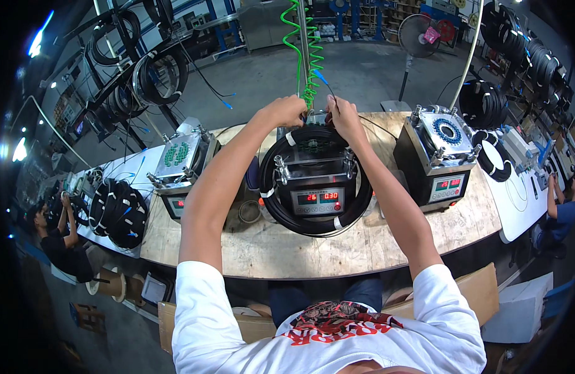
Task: The person pours liquid onto a polishing machine, secures a green connector plate with clamps, and then transfers the plate to a second machine. They place a cable coil onto the second machine, plug the connectors into the plate, secure the clamps, and press buttons on the control panel.
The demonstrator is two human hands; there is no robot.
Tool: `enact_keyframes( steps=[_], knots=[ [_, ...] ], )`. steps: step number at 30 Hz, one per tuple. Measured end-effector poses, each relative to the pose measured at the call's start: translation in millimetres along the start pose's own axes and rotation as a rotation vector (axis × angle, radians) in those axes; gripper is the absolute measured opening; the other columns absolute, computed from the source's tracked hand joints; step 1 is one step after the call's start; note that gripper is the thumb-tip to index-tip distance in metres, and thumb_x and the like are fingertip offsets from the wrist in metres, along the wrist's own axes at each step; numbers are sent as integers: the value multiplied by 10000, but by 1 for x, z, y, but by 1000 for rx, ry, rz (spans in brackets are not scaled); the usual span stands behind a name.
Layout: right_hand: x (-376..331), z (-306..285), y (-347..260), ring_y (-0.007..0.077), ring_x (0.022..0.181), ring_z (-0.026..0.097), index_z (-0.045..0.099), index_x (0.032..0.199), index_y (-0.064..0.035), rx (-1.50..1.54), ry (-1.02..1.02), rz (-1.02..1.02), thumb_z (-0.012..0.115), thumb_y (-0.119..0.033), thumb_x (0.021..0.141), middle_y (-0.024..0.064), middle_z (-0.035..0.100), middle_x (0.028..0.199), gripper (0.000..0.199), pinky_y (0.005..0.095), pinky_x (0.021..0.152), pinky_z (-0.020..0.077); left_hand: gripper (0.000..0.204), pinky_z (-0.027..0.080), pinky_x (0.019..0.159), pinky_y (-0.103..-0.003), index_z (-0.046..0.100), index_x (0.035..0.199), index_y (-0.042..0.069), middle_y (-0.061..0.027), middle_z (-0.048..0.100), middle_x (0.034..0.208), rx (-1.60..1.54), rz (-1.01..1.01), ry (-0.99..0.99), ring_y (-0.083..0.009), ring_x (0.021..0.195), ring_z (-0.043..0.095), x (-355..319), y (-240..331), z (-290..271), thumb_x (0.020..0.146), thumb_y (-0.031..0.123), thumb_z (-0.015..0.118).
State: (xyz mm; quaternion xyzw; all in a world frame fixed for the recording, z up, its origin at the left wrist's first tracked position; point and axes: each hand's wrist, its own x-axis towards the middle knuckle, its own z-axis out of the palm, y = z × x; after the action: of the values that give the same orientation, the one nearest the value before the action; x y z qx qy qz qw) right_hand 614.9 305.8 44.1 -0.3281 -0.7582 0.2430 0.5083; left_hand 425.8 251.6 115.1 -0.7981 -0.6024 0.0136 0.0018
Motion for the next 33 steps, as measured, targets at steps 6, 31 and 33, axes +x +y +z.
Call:
enact_keyframes(
  steps=[6,31,33],
  knots=[
    [-1,-6,-9,504,765,599,643,887,45,-15,-20,9,485,-291,1048,285,616,724,405,544,673,459,208,556,814,-482,700,1019,31,-203,716,972,-19,137,-6,-390,941,688,11,-8,6,817,84,693],
    [-31,-31,18,196,623,602,677,904,91,94,-152,21,630,-313,963,137,682,705,410,347,634,476,612,557,848,-359,397,1489,82,-131,661,1170,-1385,-282,506,-186,965,674,-123,-67,24,976,299,651],
    [-51,-45,16,148,915,640,676,1105,61,176,-272,63,579,-312,1016,116,715,975,395,285,831,489,642,526,915,-354,359,1511,65,-136,628,1262,-1423,-233,490,-192,1033,654,-138,-46,54,989,313,637]
  ],
)
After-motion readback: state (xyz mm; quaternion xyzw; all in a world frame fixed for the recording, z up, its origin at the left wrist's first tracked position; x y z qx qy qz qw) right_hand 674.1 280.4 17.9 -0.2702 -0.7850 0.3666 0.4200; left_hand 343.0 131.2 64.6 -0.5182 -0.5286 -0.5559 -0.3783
